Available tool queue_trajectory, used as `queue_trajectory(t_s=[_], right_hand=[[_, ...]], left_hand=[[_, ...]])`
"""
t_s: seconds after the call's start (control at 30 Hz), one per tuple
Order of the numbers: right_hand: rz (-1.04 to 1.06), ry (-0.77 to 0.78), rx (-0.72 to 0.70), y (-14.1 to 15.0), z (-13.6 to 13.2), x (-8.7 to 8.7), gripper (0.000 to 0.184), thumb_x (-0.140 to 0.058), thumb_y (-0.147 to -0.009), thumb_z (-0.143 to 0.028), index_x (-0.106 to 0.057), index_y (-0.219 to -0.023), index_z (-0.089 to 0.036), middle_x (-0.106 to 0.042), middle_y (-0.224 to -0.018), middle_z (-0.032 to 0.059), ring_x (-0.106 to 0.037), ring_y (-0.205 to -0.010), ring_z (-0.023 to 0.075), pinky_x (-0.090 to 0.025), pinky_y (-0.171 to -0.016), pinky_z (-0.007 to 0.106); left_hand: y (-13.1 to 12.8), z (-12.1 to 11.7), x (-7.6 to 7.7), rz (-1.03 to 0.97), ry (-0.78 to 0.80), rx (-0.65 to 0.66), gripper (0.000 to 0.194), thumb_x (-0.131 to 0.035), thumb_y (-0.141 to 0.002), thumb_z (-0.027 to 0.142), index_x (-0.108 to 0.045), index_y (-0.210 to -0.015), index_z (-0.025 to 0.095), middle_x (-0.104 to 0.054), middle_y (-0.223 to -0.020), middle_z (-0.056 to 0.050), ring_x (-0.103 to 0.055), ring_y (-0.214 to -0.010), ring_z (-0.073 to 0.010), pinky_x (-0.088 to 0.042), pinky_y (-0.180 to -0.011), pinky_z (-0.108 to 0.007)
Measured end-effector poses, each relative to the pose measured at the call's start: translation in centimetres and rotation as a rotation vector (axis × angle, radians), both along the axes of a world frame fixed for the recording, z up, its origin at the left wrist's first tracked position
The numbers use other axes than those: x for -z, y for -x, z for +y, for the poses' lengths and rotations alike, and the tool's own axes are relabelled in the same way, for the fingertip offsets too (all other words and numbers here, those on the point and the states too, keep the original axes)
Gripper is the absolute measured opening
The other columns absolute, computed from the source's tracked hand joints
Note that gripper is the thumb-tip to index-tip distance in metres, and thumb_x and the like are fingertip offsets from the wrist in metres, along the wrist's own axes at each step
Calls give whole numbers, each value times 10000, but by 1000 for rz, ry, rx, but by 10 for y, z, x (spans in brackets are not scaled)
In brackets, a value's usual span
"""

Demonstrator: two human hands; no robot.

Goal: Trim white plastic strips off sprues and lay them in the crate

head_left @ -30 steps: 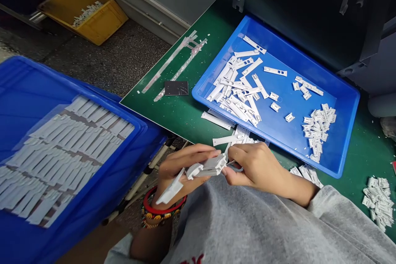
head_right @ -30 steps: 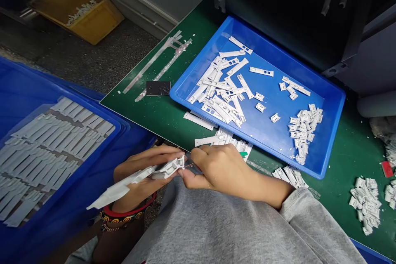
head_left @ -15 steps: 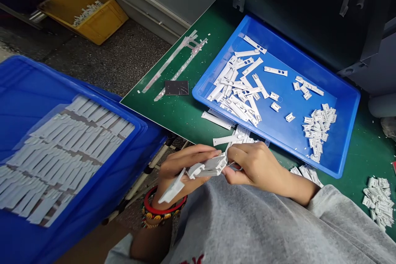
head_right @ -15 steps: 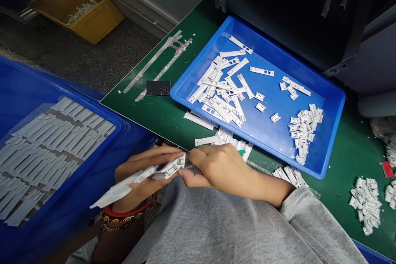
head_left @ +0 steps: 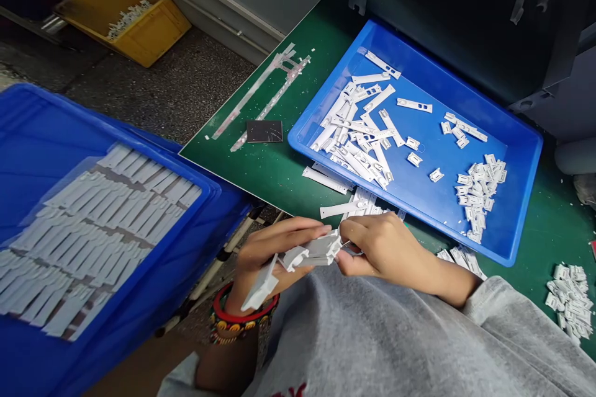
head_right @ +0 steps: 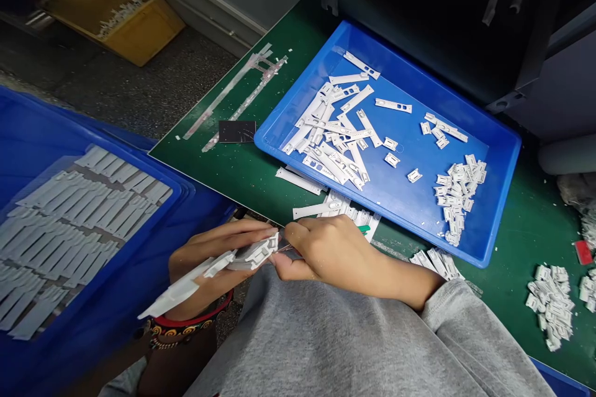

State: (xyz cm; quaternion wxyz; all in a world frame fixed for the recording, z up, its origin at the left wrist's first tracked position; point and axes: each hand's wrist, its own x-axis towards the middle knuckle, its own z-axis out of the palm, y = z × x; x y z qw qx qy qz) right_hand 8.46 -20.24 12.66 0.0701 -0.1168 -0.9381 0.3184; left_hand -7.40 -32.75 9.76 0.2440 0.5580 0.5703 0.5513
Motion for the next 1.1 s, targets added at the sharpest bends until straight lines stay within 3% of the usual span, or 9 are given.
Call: queue_trajectory(t_s=[0.57, 0.73, 0.93, 1.03, 1.1], right_hand=[[-206, 142, -71, 2, 2, -4, 489, -246, -1018, -481, -509, -733, -185, -426, -576, -22, -297, -485, 105, -200, -504, 258], [-291, 185, -94, 2, 1, -2, 400, -332, -996, -419, -523, -738, -181, -420, -546, -36, -246, -460, 96, -184, -499, 267], [-331, 233, -46, 0, -1, -5, 298, -447, -972, -332, -505, -724, -176, -391, -547, -55, -231, -474, 80, -179, -507, 249], [-345, 304, -119, -2, -2, -6, 307, -456, -973, -325, -499, -706, -179, -422, -553, -48, -291, -483, 82, -208, -513, 238], [-333, 356, -158, -4, -2, -5, 318, -469, -973, -358, -500, -710, -182, -451, -564, -44, -339, -489, 84, -234, -515, 230]], left_hand=[[4, 0, 2, 32, 33, 34, 346, -713, -774, 83, -740, -1072, 256, -766, -976, -49, -734, -766, -175, -614, -652, -242], [2, -3, 6, 60, 30, 5, 370, -696, -773, 61, -728, -1082, 262, -768, -1015, -46, -739, -798, -173, -626, -697, -249], [-5, -5, 12, 96, 69, -69, 373, -685, -754, 64, -729, -1075, 248, -771, -1030, -44, -739, -834, -179, -626, -743, -261], [-6, -5, 17, 103, 60, -197, 347, -663, -755, 45, -737, -1037, 235, -776, -997, -29, -739, -820, -177, -623, -736, -272], [-5, -4, 18, 82, 65, -213, 297, -663, -759, 60, -742, -998, 219, -778, -992, -37, -738, -813, -180, -620, -730, -279]])
